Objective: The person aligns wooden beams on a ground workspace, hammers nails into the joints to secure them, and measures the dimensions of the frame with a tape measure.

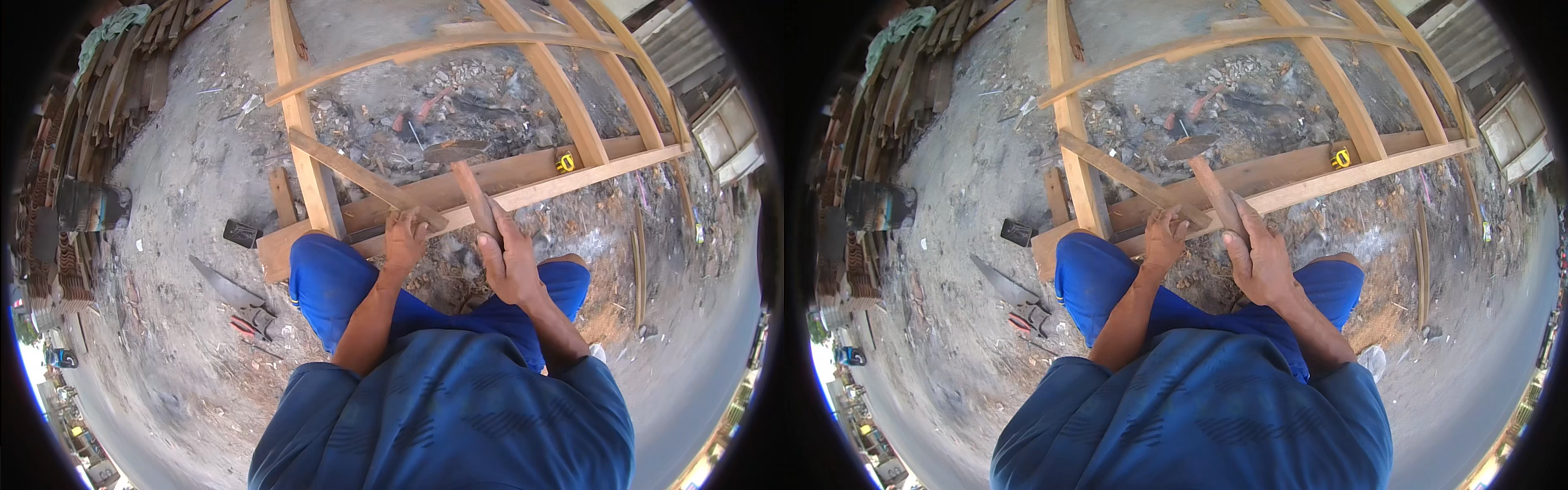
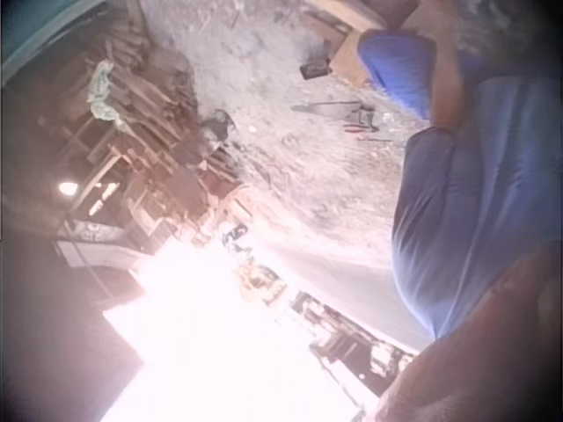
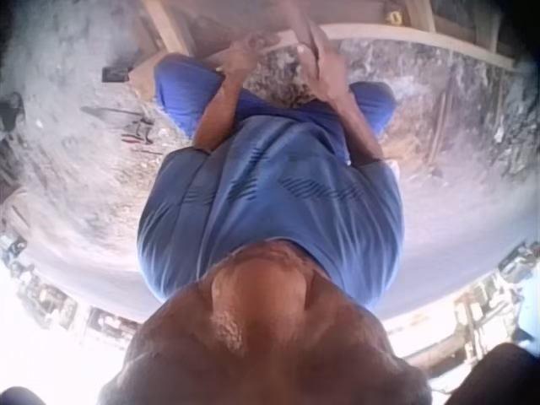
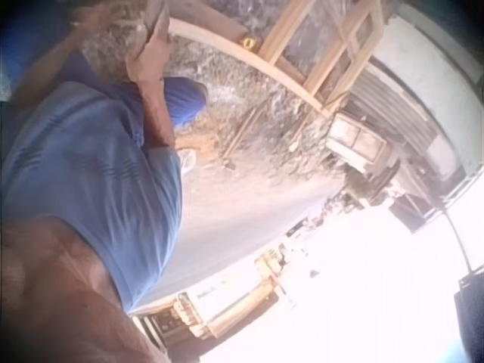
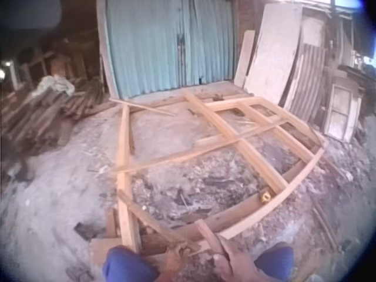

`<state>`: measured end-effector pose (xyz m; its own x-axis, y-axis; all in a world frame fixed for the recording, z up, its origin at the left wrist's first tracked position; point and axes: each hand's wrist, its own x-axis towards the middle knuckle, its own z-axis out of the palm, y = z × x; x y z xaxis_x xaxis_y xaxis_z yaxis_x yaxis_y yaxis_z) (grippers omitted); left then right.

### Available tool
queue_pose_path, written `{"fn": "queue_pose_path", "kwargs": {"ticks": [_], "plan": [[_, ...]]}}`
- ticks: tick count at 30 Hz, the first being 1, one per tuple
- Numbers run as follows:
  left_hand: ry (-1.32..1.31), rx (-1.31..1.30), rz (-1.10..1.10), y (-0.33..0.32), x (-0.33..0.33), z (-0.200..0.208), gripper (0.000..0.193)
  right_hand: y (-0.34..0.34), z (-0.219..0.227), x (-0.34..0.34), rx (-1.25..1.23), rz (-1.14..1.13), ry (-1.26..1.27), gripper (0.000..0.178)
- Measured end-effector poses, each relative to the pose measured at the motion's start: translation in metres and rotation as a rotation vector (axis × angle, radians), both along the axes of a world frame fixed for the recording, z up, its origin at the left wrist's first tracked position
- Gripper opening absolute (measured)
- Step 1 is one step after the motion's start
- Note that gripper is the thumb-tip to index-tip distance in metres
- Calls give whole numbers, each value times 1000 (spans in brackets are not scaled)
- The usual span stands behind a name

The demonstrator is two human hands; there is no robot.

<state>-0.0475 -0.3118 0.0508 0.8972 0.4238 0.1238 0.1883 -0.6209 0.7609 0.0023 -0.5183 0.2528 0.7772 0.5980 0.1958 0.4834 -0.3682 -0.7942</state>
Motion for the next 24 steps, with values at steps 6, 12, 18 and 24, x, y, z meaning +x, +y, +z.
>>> {"fn": "queue_pose_path", "kwargs": {"ticks": [6,12,18,24], "plan": [[26,-594,8,-8,-1,-8,14,-6,-17,-3,-207,8,68,60],[142,-422,-42,-5,-2,5,17,-21,-61,-14,-464,63,48,65],[83,-375,-43,-2,-2,2,18,-15,-44,-18,-369,60,32,64],[47,-320,-41,-4,1,-4,22,-18,-62,-20,-382,74,-35,62]]}}
